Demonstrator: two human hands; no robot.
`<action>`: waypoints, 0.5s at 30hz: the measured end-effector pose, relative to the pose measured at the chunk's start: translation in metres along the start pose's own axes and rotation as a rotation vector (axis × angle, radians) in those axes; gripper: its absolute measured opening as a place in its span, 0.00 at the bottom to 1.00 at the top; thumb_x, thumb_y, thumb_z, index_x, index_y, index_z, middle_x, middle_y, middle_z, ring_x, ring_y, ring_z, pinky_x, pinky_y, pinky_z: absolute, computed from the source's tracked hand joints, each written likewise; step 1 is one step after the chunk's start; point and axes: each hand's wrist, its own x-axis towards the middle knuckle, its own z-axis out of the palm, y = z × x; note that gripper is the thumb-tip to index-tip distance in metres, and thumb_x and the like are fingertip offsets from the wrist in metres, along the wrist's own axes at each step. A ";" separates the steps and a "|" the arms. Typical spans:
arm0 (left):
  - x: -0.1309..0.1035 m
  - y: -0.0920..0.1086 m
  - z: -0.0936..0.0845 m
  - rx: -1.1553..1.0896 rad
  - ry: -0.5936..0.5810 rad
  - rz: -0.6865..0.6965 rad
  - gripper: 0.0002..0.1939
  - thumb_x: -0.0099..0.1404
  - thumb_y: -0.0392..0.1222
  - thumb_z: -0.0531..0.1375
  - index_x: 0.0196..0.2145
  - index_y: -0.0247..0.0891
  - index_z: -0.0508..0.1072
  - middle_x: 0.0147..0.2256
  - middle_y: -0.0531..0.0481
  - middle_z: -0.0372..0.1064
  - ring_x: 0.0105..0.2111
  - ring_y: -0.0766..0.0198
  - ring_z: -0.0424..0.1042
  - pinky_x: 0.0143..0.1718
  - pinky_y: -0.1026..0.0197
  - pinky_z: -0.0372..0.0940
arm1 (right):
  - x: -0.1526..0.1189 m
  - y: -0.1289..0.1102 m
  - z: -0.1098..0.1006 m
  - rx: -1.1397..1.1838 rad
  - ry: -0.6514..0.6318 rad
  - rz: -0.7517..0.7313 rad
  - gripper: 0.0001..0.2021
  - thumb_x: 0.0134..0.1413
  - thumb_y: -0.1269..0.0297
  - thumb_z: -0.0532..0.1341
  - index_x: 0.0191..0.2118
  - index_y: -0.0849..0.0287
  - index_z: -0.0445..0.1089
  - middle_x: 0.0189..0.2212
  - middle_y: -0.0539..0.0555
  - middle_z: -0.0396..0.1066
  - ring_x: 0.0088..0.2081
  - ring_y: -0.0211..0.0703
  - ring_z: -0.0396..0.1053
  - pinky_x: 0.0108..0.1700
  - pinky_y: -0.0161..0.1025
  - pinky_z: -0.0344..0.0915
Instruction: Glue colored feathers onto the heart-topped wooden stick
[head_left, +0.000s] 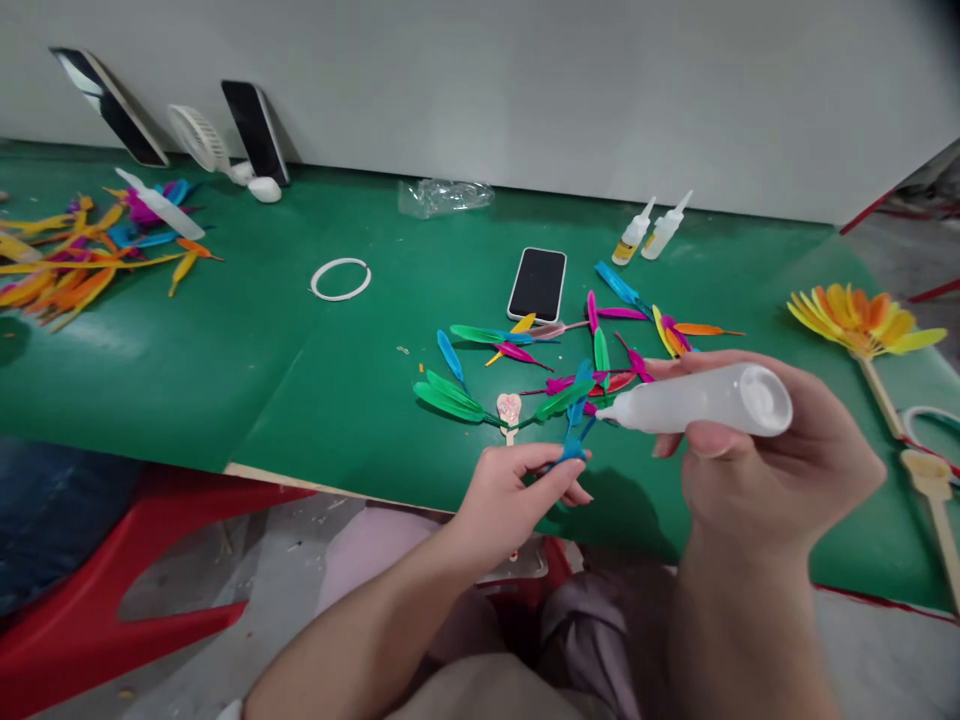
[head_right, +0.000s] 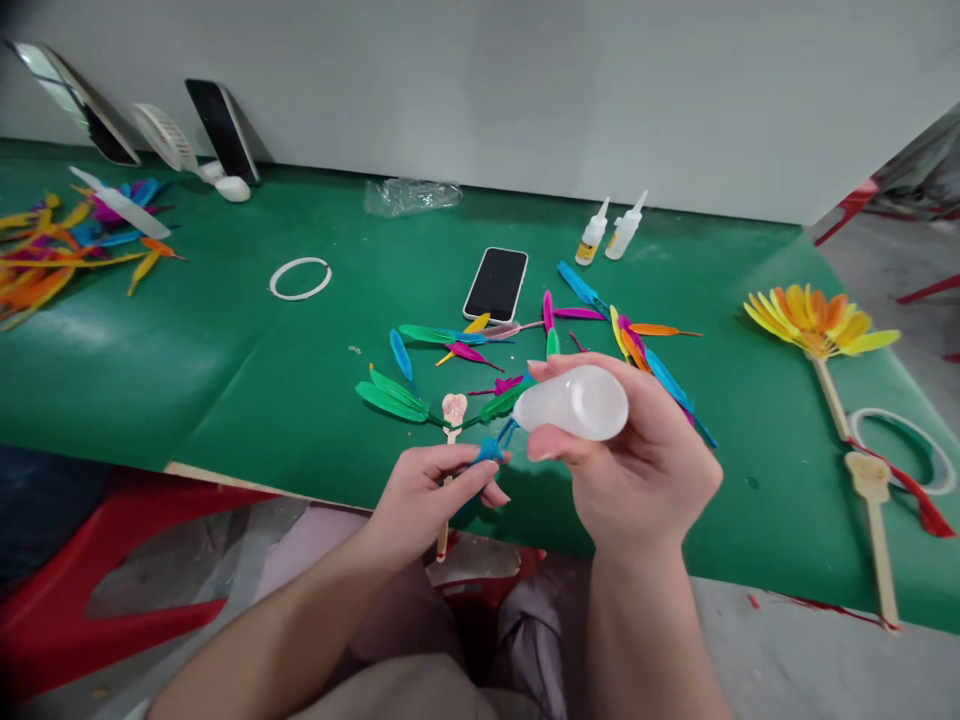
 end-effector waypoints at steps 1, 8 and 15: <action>0.000 0.000 0.000 -0.006 -0.003 -0.003 0.15 0.61 0.44 0.56 0.21 0.36 0.75 0.23 0.51 0.74 0.24 0.67 0.71 0.28 0.68 0.63 | 0.000 0.000 0.000 -0.007 -0.008 -0.016 0.15 0.40 0.54 0.66 0.35 0.55 0.73 0.29 0.51 0.73 0.28 0.44 0.71 0.23 0.42 0.65; 0.001 0.000 -0.001 -0.072 -0.025 -0.034 0.14 0.60 0.44 0.57 0.22 0.35 0.75 0.22 0.51 0.73 0.24 0.68 0.70 0.28 0.68 0.63 | -0.001 0.001 0.001 -0.024 0.003 -0.042 0.16 0.38 0.55 0.67 0.35 0.57 0.74 0.28 0.50 0.74 0.27 0.42 0.70 0.21 0.40 0.63; 0.002 0.002 -0.004 -0.168 -0.086 -0.092 0.15 0.60 0.45 0.57 0.22 0.33 0.74 0.22 0.49 0.73 0.23 0.69 0.69 0.30 0.68 0.64 | 0.001 0.008 0.001 0.000 0.013 -0.044 0.17 0.37 0.53 0.67 0.34 0.56 0.74 0.27 0.50 0.74 0.25 0.43 0.71 0.21 0.41 0.66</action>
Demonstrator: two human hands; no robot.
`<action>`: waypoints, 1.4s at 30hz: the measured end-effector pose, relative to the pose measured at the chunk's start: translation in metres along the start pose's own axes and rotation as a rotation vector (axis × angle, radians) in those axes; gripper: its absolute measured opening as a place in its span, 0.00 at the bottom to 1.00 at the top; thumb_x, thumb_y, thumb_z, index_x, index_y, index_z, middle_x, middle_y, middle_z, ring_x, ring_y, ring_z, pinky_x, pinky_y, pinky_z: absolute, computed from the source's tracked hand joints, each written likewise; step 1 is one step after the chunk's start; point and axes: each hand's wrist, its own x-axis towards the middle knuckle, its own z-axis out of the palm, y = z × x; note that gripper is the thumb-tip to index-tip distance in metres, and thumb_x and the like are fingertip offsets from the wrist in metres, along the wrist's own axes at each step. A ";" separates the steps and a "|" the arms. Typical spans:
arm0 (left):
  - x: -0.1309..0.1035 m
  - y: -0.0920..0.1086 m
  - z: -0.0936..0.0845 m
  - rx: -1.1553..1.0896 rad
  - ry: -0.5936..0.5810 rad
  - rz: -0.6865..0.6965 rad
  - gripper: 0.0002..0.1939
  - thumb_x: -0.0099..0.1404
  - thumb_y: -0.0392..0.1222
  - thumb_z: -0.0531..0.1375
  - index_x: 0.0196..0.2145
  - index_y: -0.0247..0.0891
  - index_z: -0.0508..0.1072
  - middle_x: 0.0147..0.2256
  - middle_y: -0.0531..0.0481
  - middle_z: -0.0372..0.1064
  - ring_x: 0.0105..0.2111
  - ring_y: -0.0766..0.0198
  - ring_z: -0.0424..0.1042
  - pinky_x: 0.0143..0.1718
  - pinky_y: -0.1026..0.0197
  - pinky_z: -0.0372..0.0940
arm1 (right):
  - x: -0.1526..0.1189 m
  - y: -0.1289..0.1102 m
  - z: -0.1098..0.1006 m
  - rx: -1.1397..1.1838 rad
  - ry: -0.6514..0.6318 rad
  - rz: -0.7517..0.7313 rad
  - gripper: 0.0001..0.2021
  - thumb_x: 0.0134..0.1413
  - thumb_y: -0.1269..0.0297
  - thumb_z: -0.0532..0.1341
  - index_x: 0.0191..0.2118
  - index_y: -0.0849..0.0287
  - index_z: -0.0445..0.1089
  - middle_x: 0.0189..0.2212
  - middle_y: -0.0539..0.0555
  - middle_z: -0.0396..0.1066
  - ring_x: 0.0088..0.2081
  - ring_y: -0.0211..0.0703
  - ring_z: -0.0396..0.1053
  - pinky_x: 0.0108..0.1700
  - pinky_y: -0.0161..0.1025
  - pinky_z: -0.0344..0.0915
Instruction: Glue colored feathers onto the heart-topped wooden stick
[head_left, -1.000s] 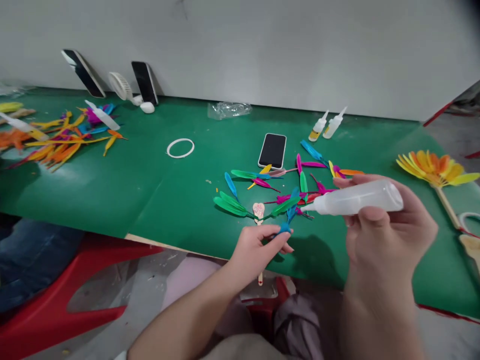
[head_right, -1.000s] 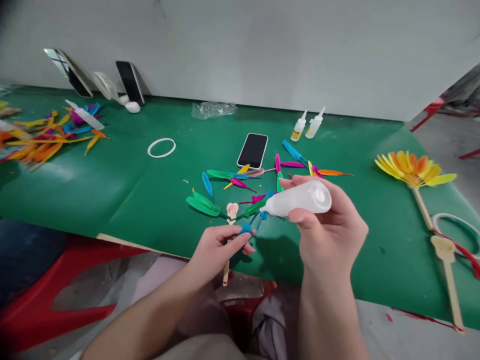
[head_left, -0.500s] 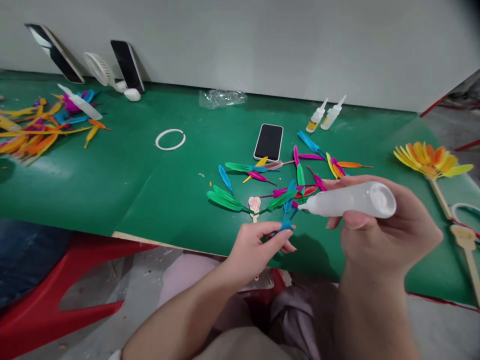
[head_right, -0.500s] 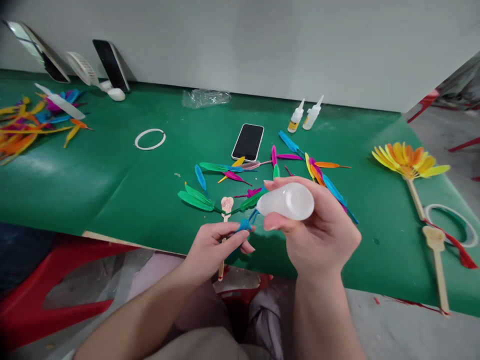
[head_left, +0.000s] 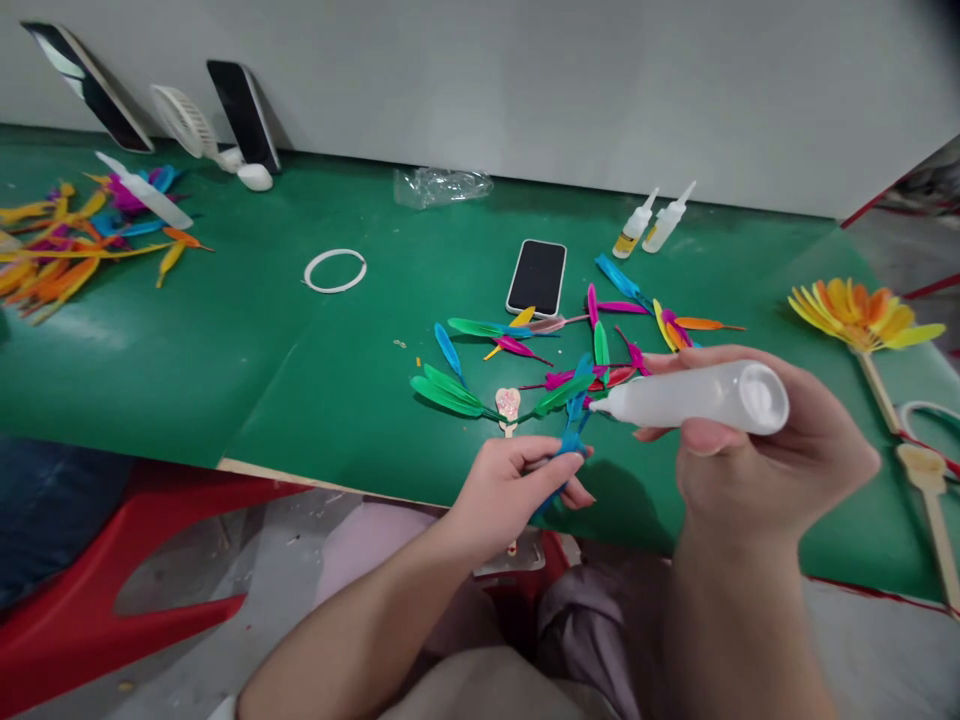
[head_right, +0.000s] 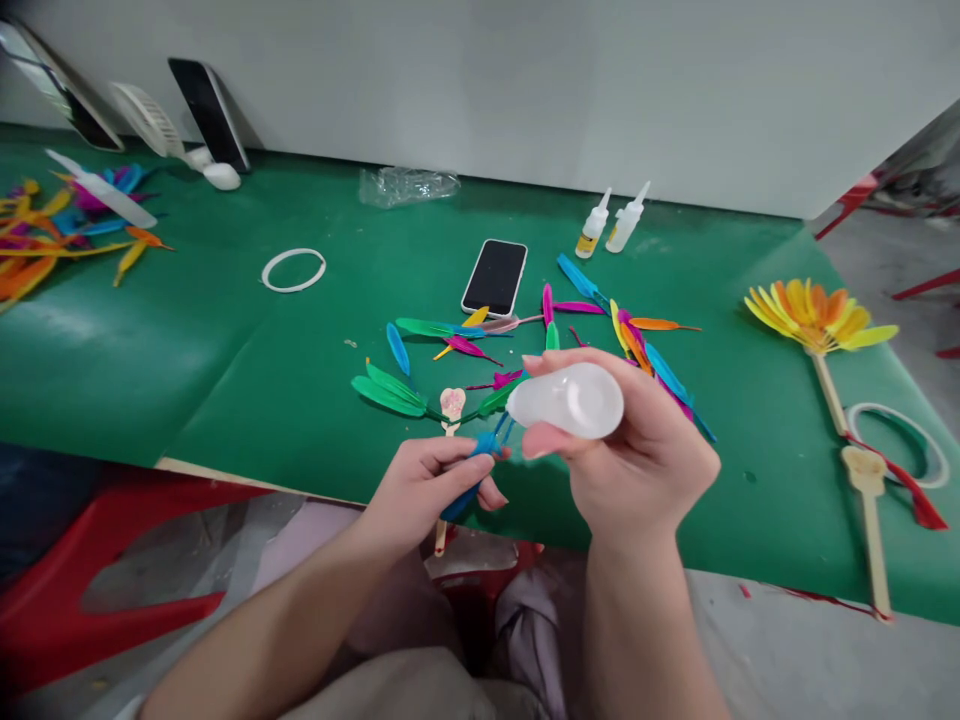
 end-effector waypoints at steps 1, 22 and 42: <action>0.000 0.000 0.000 -0.010 -0.001 -0.003 0.15 0.60 0.45 0.57 0.22 0.33 0.74 0.22 0.49 0.73 0.23 0.69 0.69 0.31 0.68 0.64 | 0.000 0.003 0.001 0.010 0.022 -0.018 0.16 0.37 0.52 0.67 0.34 0.56 0.74 0.28 0.49 0.74 0.26 0.43 0.71 0.21 0.41 0.67; 0.000 -0.006 -0.003 -0.173 -0.022 -0.012 0.14 0.59 0.46 0.59 0.22 0.35 0.75 0.21 0.48 0.73 0.36 0.63 0.72 0.36 0.68 0.65 | 0.006 0.013 -0.003 0.163 0.099 0.228 0.18 0.46 0.50 0.61 0.34 0.61 0.71 0.25 0.53 0.71 0.18 0.36 0.66 0.10 0.32 0.57; -0.001 -0.008 -0.004 -0.345 -0.065 -0.059 0.12 0.58 0.45 0.61 0.25 0.33 0.75 0.20 0.49 0.72 0.24 0.67 0.71 0.27 0.68 0.65 | 0.005 0.013 -0.002 0.208 0.052 0.181 0.17 0.46 0.49 0.61 0.35 0.58 0.70 0.25 0.50 0.70 0.23 0.38 0.68 0.11 0.32 0.60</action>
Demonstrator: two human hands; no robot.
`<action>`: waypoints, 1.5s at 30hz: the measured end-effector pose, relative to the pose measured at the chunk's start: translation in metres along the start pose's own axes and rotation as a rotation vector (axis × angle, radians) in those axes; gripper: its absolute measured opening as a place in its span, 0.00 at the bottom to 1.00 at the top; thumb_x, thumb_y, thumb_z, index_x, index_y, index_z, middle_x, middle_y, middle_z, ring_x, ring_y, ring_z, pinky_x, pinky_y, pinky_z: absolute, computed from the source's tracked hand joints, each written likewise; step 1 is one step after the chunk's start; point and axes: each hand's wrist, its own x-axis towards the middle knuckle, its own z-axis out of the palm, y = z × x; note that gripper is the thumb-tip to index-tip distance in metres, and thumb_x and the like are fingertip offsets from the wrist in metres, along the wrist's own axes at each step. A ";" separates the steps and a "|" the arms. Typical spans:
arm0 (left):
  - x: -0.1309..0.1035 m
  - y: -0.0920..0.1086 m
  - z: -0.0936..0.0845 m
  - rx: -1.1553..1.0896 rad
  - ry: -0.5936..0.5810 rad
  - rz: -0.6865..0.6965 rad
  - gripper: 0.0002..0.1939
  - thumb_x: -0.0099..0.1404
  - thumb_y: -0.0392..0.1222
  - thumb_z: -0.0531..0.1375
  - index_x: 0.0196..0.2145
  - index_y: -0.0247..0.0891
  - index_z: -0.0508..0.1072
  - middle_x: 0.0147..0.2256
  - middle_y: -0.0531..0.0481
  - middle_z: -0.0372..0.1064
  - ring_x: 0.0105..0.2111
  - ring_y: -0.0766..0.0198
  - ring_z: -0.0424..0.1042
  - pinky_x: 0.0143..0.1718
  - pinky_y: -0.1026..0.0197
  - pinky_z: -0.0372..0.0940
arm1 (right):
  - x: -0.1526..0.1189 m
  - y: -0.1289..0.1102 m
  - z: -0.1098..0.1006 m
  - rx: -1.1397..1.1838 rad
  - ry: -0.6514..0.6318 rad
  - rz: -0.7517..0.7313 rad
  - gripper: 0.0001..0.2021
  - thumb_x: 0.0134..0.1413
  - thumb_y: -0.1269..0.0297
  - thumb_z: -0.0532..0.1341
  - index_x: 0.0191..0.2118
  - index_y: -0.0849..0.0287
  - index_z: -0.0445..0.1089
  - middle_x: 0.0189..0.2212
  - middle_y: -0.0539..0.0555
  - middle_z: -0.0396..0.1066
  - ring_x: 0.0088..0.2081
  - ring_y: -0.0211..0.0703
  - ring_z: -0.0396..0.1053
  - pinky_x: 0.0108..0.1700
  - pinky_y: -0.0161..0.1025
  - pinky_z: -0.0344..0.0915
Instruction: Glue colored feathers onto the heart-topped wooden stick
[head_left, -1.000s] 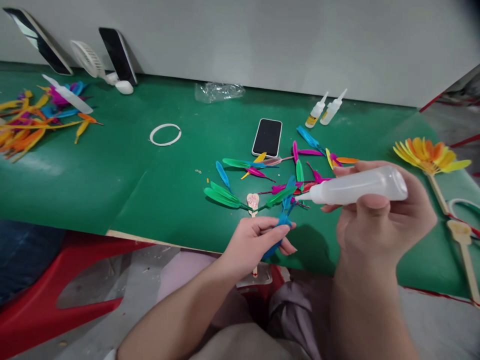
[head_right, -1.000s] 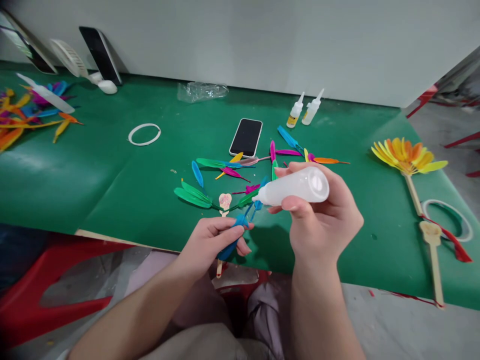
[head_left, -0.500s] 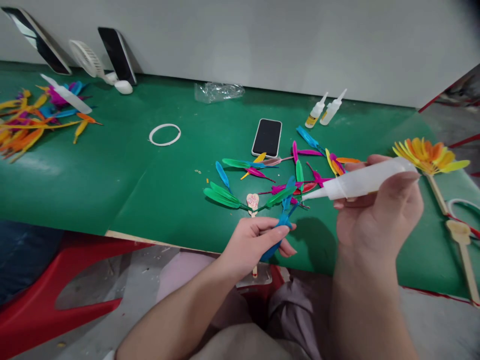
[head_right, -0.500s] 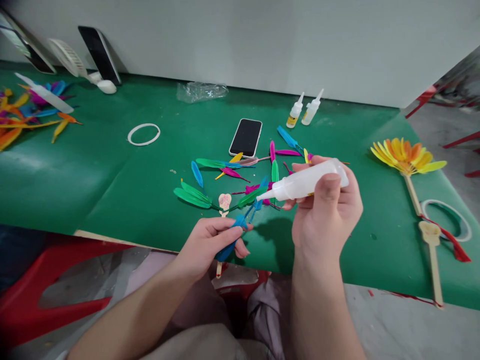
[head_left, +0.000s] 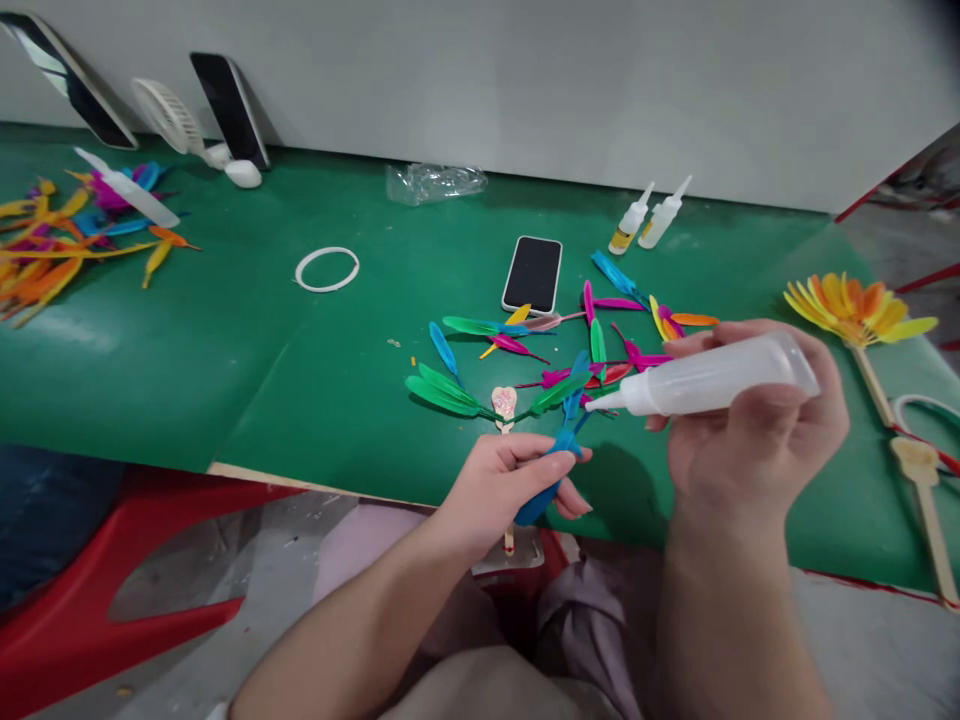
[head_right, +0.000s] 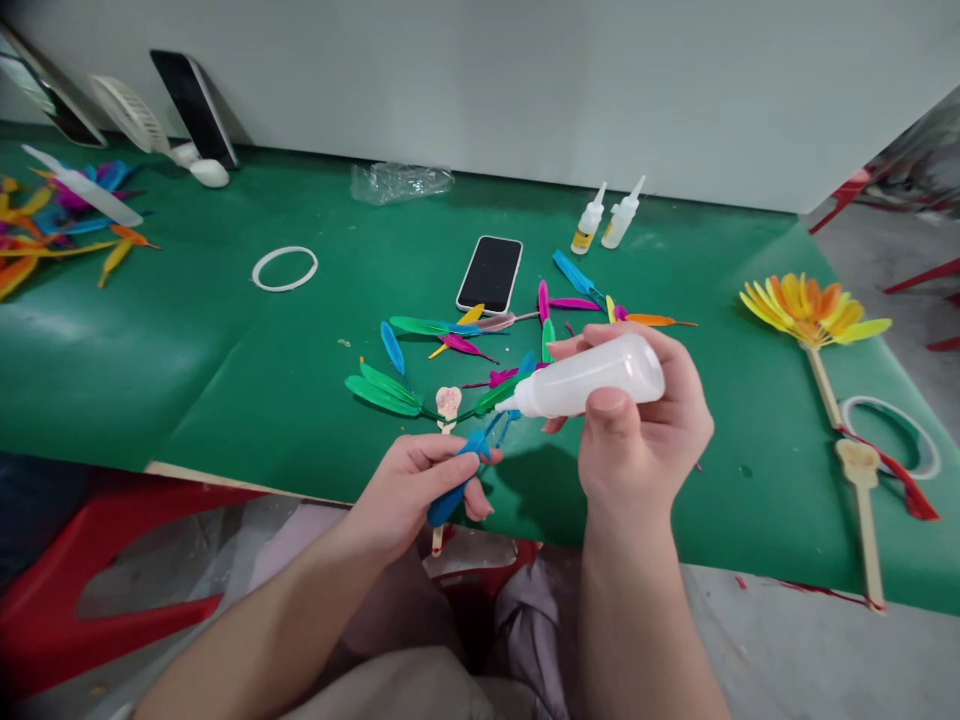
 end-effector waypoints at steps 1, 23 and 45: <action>0.000 0.000 0.000 -0.003 0.001 -0.007 0.12 0.58 0.45 0.61 0.25 0.32 0.75 0.20 0.49 0.72 0.23 0.68 0.70 0.27 0.67 0.65 | 0.000 0.000 0.000 0.006 -0.009 -0.019 0.17 0.45 0.49 0.61 0.35 0.59 0.70 0.25 0.51 0.70 0.23 0.39 0.68 0.11 0.32 0.60; 0.000 0.002 -0.001 0.026 0.007 -0.012 0.13 0.57 0.46 0.61 0.24 0.32 0.75 0.20 0.47 0.72 0.27 0.64 0.72 0.30 0.65 0.66 | 0.011 -0.014 -0.012 0.190 0.014 0.175 0.21 0.41 0.42 0.60 0.33 0.55 0.71 0.26 0.50 0.69 0.18 0.35 0.65 0.09 0.32 0.57; 0.000 0.002 0.000 0.002 0.007 -0.033 0.13 0.57 0.46 0.61 0.26 0.31 0.75 0.20 0.47 0.72 0.23 0.66 0.71 0.28 0.65 0.66 | 0.000 -0.005 -0.004 0.013 -0.092 -0.023 0.19 0.43 0.46 0.62 0.36 0.57 0.71 0.27 0.53 0.70 0.27 0.43 0.70 0.10 0.34 0.59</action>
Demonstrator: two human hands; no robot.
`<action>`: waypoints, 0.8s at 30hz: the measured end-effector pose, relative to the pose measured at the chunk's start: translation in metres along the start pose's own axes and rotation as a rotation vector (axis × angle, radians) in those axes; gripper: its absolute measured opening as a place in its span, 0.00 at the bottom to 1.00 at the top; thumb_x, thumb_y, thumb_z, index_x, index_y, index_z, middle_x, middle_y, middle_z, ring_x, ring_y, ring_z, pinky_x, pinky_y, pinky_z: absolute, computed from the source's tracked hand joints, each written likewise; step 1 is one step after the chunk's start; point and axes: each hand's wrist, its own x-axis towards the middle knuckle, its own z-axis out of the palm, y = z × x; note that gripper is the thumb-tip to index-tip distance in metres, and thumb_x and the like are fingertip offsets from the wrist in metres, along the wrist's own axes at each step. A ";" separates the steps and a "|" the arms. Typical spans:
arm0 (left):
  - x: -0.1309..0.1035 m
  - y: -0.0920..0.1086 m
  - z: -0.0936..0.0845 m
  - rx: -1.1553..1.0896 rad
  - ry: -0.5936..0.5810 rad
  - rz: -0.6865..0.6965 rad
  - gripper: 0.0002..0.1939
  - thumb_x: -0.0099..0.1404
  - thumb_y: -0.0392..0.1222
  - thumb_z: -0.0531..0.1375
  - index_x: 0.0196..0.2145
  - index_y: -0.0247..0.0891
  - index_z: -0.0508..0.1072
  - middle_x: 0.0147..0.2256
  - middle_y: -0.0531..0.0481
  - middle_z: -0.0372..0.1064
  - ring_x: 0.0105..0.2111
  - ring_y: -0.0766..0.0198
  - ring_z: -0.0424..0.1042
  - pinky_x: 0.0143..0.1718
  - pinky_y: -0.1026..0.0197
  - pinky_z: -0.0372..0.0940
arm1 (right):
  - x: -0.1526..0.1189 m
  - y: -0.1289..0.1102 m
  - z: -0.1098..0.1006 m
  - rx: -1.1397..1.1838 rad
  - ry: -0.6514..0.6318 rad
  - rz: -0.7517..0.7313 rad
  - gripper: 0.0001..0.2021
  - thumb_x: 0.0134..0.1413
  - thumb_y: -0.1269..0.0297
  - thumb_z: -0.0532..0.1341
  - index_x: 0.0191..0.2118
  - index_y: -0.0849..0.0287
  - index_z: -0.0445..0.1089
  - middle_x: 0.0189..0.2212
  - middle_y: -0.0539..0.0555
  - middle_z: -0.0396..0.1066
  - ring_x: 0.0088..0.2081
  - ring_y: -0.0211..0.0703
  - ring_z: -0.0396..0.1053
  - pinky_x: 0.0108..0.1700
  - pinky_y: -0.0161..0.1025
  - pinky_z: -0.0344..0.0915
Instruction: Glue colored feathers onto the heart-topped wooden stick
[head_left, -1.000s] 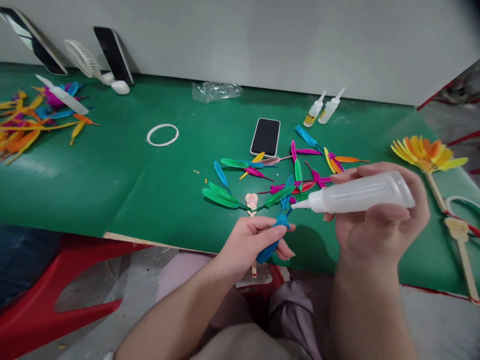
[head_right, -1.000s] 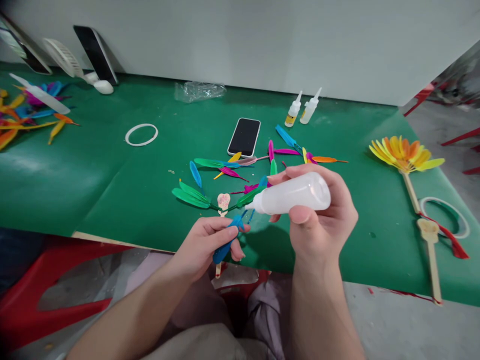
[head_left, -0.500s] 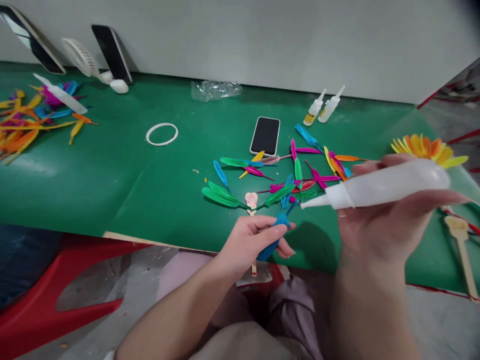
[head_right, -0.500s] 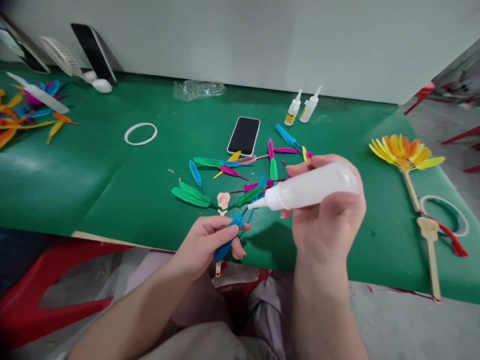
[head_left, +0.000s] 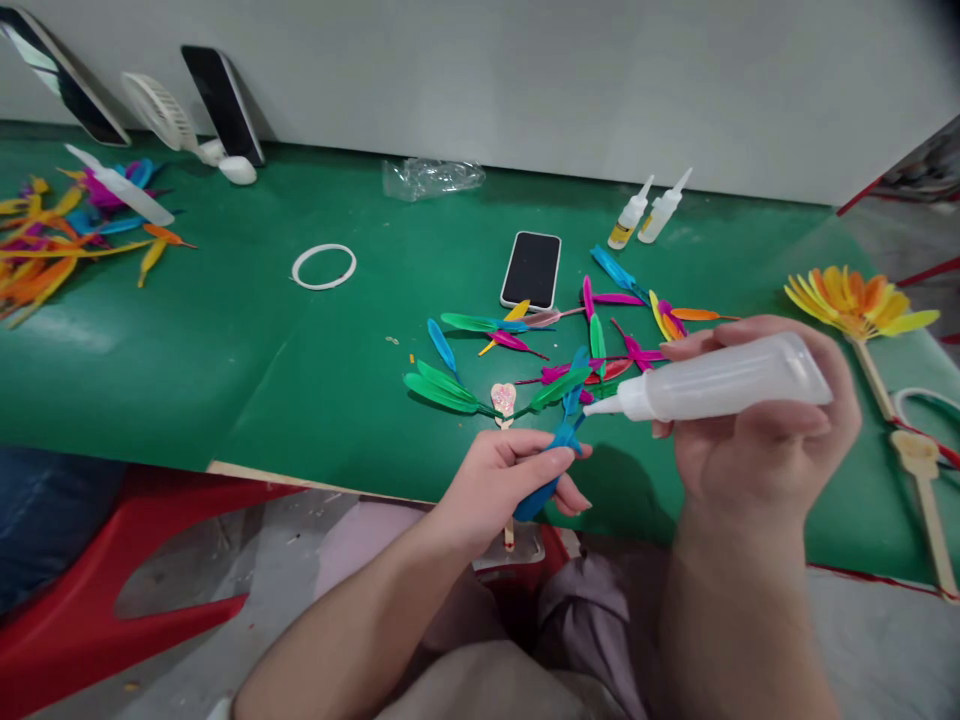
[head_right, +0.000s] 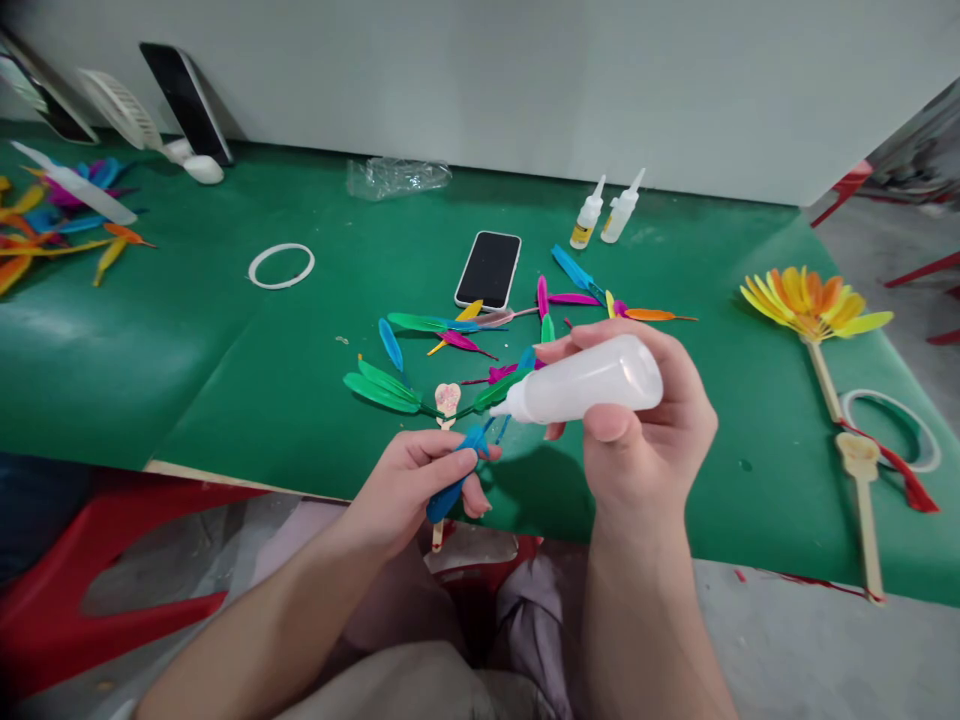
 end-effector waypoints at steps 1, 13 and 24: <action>0.000 0.000 0.000 -0.008 -0.004 -0.003 0.13 0.57 0.46 0.61 0.27 0.32 0.75 0.20 0.48 0.72 0.22 0.66 0.71 0.27 0.65 0.66 | 0.000 0.000 0.000 -0.006 -0.013 0.003 0.19 0.43 0.46 0.62 0.36 0.56 0.71 0.27 0.52 0.70 0.27 0.43 0.70 0.10 0.34 0.59; 0.000 -0.001 0.000 0.009 -0.004 -0.004 0.13 0.57 0.46 0.61 0.24 0.32 0.75 0.20 0.47 0.72 0.24 0.65 0.71 0.27 0.66 0.66 | 0.001 0.001 0.001 0.016 0.018 -0.026 0.18 0.45 0.48 0.61 0.36 0.58 0.71 0.27 0.51 0.69 0.27 0.41 0.70 0.11 0.32 0.60; 0.000 -0.001 0.001 -0.047 -0.032 -0.002 0.12 0.58 0.44 0.61 0.24 0.32 0.75 0.19 0.48 0.72 0.22 0.68 0.71 0.27 0.68 0.67 | 0.002 0.002 -0.001 -0.001 0.032 0.019 0.18 0.44 0.46 0.61 0.35 0.56 0.71 0.26 0.52 0.68 0.27 0.42 0.70 0.10 0.32 0.58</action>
